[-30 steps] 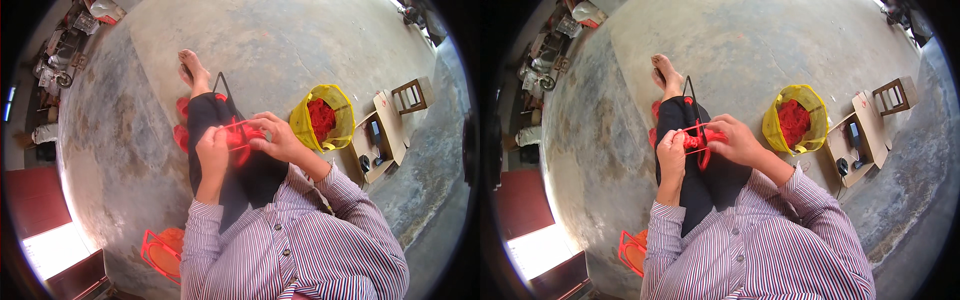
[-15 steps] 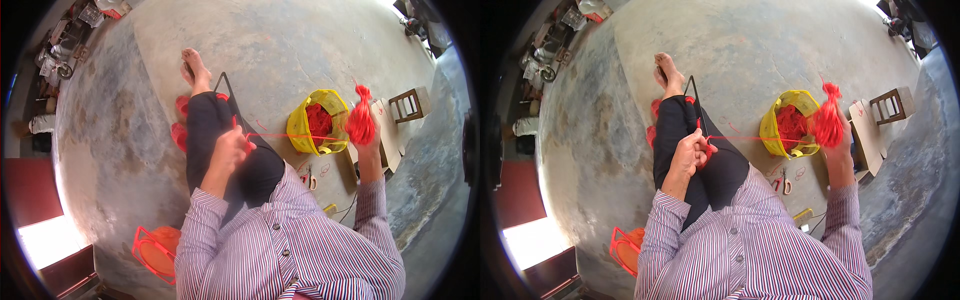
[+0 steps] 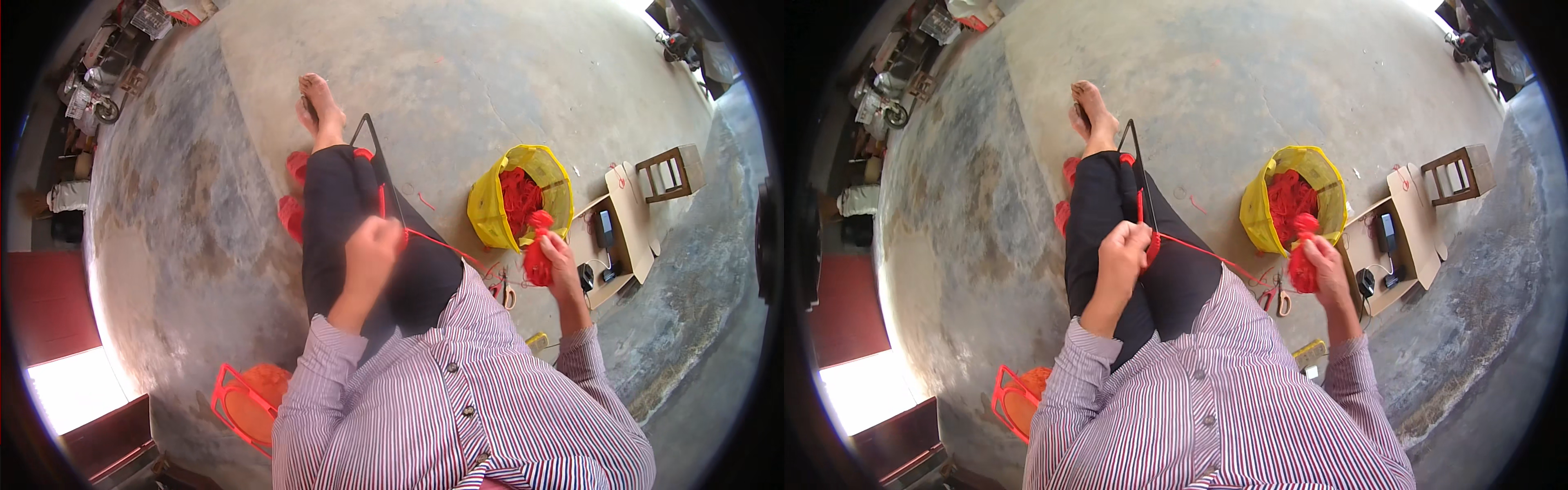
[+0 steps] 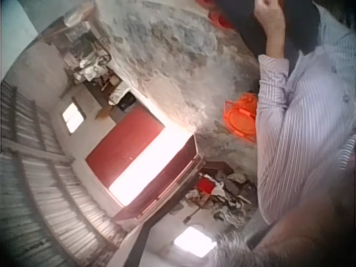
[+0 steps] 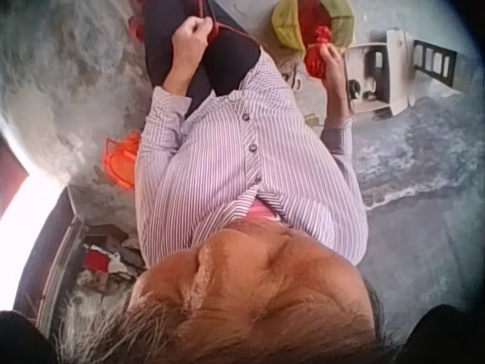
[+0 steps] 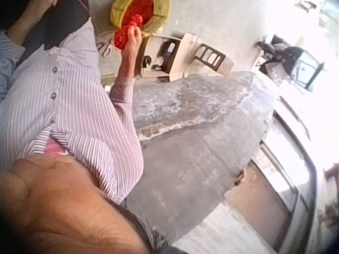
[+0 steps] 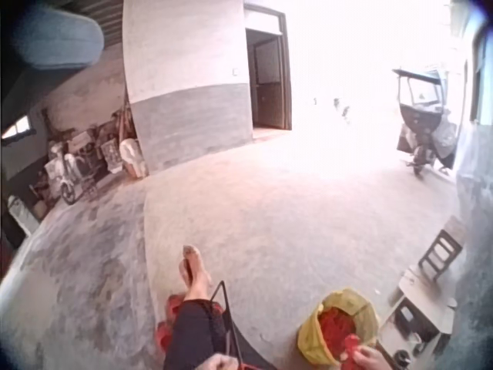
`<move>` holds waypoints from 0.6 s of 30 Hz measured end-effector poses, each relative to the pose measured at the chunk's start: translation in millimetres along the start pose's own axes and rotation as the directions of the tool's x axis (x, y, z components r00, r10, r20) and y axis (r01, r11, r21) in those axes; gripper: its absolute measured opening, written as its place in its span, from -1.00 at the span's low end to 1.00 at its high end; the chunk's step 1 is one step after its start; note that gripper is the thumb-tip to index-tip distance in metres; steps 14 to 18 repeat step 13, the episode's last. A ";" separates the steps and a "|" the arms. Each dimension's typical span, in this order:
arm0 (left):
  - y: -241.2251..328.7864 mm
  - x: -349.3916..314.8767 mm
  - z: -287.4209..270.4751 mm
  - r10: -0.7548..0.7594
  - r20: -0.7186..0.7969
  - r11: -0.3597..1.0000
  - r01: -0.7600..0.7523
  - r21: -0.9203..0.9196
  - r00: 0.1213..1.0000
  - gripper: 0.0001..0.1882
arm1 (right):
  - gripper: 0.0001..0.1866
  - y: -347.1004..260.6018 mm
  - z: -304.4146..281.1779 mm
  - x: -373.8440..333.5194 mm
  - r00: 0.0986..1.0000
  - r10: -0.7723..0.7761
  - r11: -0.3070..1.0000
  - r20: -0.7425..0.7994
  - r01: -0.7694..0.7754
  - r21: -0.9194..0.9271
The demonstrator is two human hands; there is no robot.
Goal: The person winds red plastic string around a square furniture frame by hand.
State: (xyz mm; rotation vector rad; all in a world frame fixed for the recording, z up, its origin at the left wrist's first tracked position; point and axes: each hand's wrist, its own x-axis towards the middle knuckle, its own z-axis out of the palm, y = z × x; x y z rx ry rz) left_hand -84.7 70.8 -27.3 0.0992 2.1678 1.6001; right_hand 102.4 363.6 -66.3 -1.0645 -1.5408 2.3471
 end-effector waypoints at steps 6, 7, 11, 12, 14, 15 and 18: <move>40.0 -63.7 24.9 0.552 0.202 0.774 -0.587 0.237 0.809 -0.59 | -0.66 -8.4 127.5 -23.2 0.751 0.062 0.992 0.657 -0.121 0.045; 40.7 -63.9 25.4 0.547 0.185 0.807 -0.573 0.144 0.816 -0.56 | -0.62 1.9 137.1 -25.4 0.730 0.081 0.972 0.679 -0.208 0.108; 43.0 -47.0 2.4 0.146 0.078 0.707 -0.049 -0.705 0.986 -0.73 | -0.51 -21.1 147.7 -5.1 0.597 0.337 0.937 0.728 -0.285 -0.201; 33.9 -32.1 -10.7 0.228 0.038 0.771 -0.156 -0.617 0.973 -0.70 | -0.44 -5.7 144.7 16.5 0.529 0.188 0.967 0.827 -0.249 -0.061; 15.6 -13.1 -29.3 0.527 -0.038 0.843 -0.528 -0.101 0.849 -0.62 | -0.44 -4.4 145.2 16.1 0.529 0.187 0.967 0.828 -0.246 -0.061; 15.6 -13.1 -29.3 0.527 -0.038 0.843 -0.528 -0.101 0.849 -0.62 | -0.44 -4.4 145.2 16.1 0.529 0.187 0.967 0.828 -0.246 -0.061; 15.6 -13.1 -29.3 0.527 -0.038 0.843 -0.528 -0.101 0.849 -0.62 | -0.44 -4.4 145.2 16.1 0.529 0.187 0.967 0.828 -0.246 -0.061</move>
